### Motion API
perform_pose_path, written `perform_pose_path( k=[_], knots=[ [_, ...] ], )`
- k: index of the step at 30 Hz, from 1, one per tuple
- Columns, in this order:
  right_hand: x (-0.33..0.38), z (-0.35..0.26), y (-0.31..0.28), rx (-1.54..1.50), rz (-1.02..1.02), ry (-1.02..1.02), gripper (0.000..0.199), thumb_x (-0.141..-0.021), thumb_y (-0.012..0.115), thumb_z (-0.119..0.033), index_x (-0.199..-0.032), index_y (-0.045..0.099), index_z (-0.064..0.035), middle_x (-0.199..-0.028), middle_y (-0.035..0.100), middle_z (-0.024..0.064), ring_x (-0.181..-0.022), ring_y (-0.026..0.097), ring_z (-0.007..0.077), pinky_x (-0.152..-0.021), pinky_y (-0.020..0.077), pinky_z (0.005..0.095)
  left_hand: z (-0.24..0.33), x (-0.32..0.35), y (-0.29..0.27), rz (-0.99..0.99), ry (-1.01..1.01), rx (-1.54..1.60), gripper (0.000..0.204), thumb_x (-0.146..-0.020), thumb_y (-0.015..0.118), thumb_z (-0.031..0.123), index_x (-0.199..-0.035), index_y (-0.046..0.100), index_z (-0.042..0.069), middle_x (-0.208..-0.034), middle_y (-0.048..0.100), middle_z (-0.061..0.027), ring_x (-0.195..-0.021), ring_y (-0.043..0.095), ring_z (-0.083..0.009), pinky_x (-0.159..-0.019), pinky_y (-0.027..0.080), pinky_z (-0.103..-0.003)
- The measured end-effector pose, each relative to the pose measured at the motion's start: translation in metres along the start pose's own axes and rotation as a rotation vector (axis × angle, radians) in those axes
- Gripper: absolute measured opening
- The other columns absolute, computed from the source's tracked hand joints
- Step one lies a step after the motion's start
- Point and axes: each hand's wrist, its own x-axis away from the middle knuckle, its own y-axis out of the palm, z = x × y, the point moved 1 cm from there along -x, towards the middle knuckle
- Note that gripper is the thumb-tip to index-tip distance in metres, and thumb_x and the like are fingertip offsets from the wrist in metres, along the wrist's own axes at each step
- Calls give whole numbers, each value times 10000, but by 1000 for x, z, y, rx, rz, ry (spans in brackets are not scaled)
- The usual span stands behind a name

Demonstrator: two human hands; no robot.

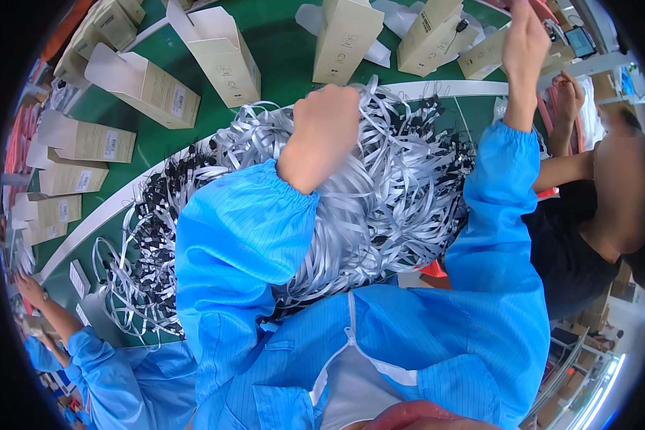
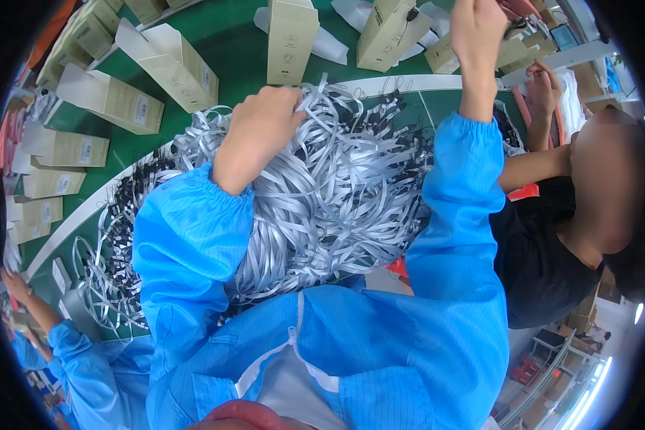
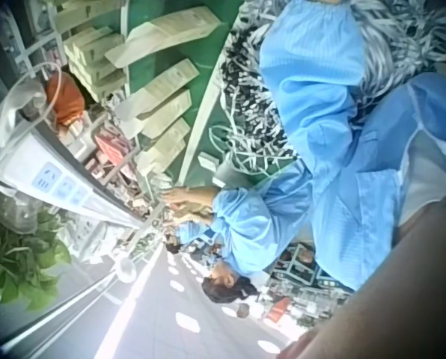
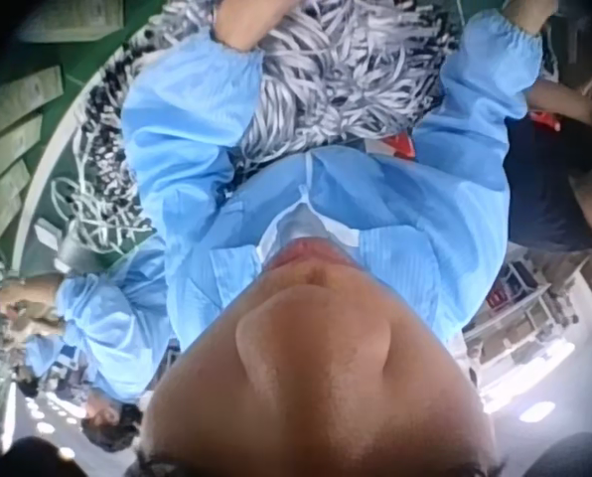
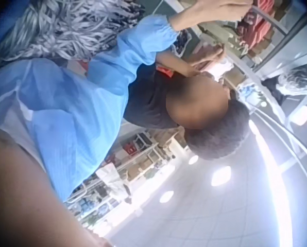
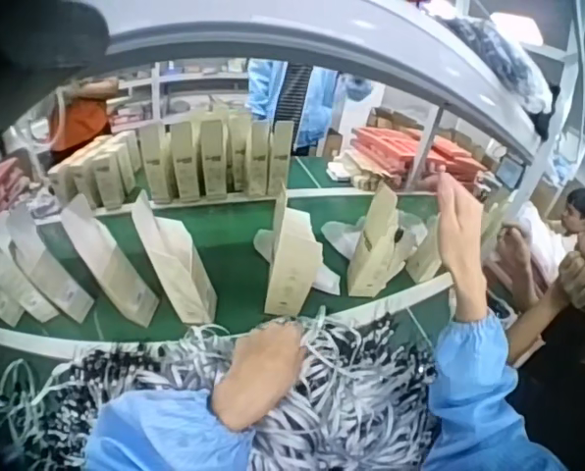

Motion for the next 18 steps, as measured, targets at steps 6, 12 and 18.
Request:
perform_pose_path(
  k=[6, 12, 18],
  knots=[
    [63, -43, 20, -247, -556, 179, 325, -1047, 531, -299, -1120, 695, -27, -912, 686, 11, -697, 542, 105, -643, 419, 248, 4, -7, -15, 108, 20, 92, 192, -867, 695, 215, -966, 687, 51, -905, 712, -169, -858, 683, -409, -737, 543, -485],
    [108, -22, 76, -21, -749, -204, 237, -890, 717, -109, -1106, 662, -29, -1006, 628, 54, -805, 581, 208, -708, 468, 314, 0, 4, -40, 48, 22, 85, 163, -851, 692, 169, -938, 687, 31, -943, 707, -182, -894, 681, -396, -746, 536, -489],
    [84, -11, 57, -230, -931, -252, 223, -853, 740, -60, -1046, 634, -21, -1005, 597, 82, -889, 598, 228, -761, 481, 356, 0, 17, -56, 29, 61, -119, 378, -848, 712, 186, -1158, 607, -4, -1055, 690, -226, -1065, 646, -405, -807, 544, -475]
  ],
)
